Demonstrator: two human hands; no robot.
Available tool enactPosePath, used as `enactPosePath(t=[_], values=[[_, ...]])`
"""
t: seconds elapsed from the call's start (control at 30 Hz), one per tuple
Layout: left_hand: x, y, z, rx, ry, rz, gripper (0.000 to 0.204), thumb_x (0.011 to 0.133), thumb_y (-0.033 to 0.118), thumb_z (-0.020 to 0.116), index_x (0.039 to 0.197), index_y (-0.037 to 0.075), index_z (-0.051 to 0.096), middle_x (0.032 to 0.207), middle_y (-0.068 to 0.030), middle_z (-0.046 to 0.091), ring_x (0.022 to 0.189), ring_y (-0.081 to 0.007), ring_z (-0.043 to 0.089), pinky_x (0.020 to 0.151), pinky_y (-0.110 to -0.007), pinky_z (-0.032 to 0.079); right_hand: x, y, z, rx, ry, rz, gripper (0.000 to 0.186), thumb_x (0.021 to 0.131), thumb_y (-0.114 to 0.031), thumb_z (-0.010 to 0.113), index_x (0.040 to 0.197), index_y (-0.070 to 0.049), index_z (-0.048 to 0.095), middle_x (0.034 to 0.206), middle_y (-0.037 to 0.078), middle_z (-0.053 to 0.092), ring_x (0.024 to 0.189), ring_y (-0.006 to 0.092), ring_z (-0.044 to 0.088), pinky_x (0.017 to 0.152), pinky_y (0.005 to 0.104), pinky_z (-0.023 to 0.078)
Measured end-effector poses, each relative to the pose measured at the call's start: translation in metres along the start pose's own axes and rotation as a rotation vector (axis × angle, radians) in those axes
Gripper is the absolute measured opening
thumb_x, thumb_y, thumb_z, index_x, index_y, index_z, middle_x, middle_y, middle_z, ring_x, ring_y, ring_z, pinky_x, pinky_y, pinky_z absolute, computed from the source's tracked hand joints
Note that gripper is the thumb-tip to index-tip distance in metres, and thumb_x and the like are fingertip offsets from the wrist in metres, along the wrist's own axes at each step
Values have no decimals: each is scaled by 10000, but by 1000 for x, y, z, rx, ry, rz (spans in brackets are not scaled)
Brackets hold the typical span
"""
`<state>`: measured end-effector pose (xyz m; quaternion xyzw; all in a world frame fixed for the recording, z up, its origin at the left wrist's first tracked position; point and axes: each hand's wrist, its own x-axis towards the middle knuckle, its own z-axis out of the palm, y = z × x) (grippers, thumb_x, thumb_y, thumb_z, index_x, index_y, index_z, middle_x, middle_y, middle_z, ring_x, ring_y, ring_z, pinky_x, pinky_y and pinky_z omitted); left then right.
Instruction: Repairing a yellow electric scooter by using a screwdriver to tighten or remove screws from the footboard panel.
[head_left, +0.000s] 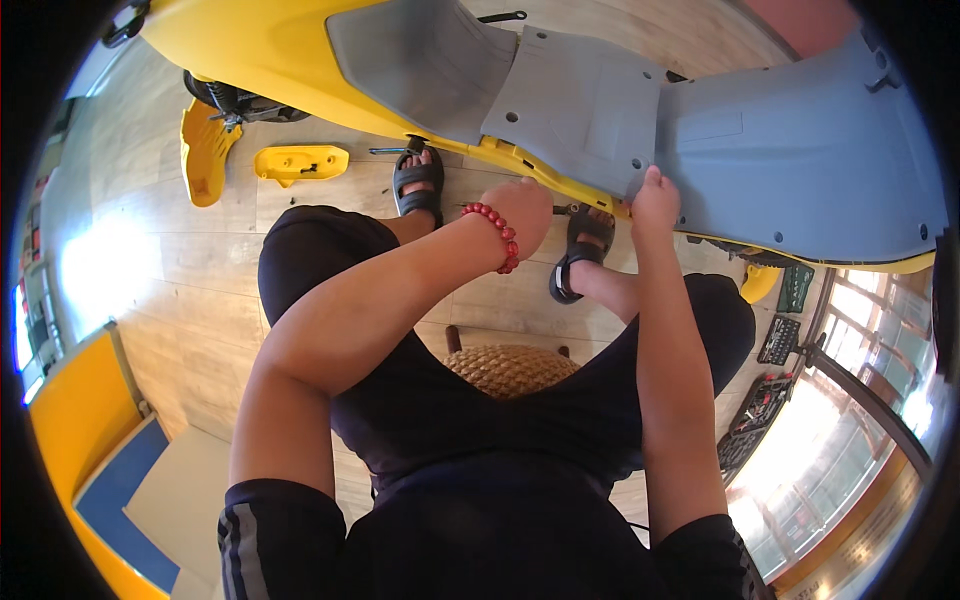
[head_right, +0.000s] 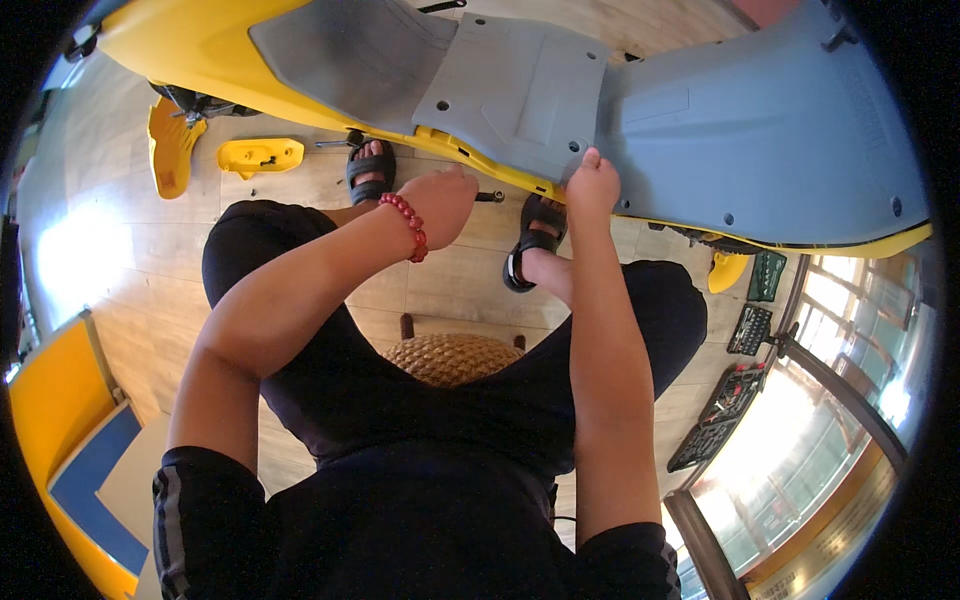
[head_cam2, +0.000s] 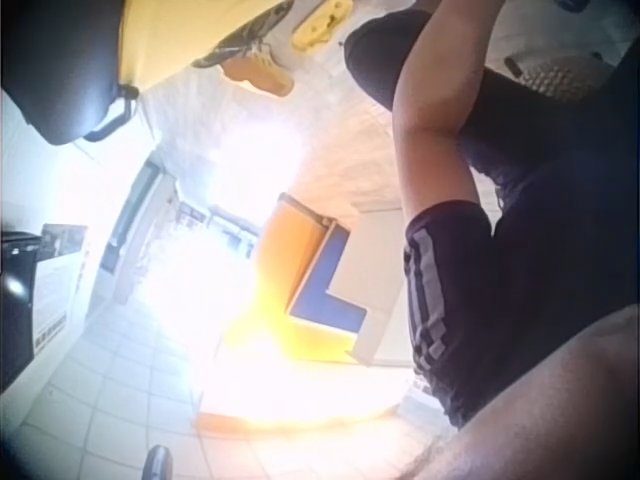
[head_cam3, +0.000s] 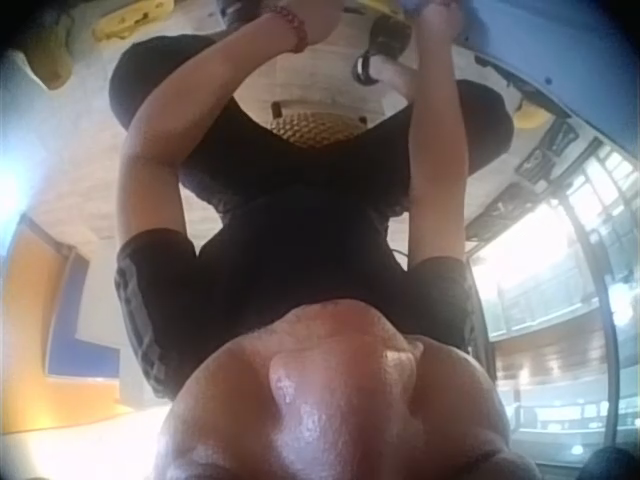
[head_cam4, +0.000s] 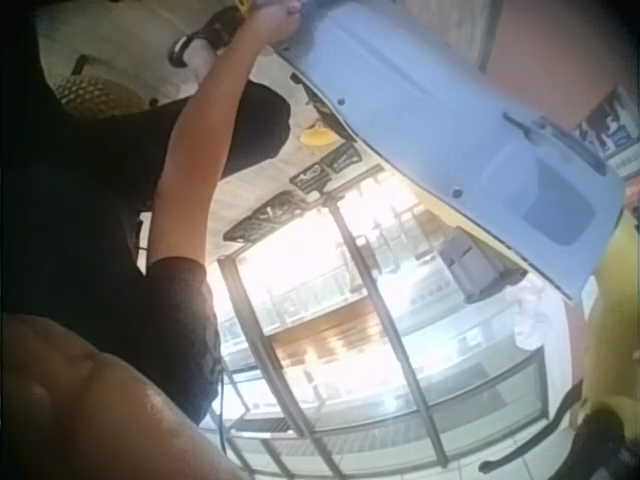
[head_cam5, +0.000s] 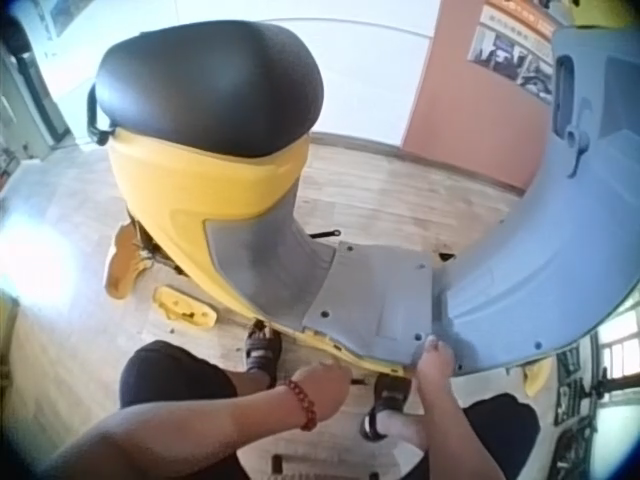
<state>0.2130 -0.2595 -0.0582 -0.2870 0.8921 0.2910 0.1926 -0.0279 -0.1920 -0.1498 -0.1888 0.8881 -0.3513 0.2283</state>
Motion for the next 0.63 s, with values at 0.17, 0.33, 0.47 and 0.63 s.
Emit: enactPosePath(t=[0.17, 0.33, 0.47, 0.63], values=[[1, 6, -1, 36, -124, 11, 231, 875, 63, 626, 1073, -43, 680, 1155, -251, 664, 1025, -398, 714, 869, -455, 590, -20, -27, -37, 106, 39, 41, 464, 1077, -347, 488, 1013, 71, 680, 917, 176, 691, 791, 284, 689, 612, 404, 565], [2, -2, 6, 43, -176, 54, 225, 854, 59, 646, 1047, -40, 705, 1088, -271, 709, 1055, -384, 711, 883, -455, 581, -60, -53, -96, 265, 26, 2, 404, 1087, -324, 492, 1044, 37, 667, 912, 98, 673, 772, 188, 649, 586, 356, 554], [6, -23, 3, 146, -285, 39, 316, 764, 59, 693, 1061, -40, 740, 1069, -250, 737, 969, -361, 738, 818, -449, 587, -102, -54, -136, 359, -12, -11, 384, 1083, -333, 512, 1112, 21, 658, 986, 96, 677, 828, 185, 654, 647, 350, 554], [-27, -81, -11, -158, 119, -306, 319, 840, 214, 710, 1122, 73, 760, 1082, -264, 735, 1107, -374, 705, 958, -448, 531, -142, -57, -166, 473, -133, -43, 374, 1080, -327, 523, 1086, 19, 666, 899, 79, 674, 733, 148, 639, 613, 327, 544]])
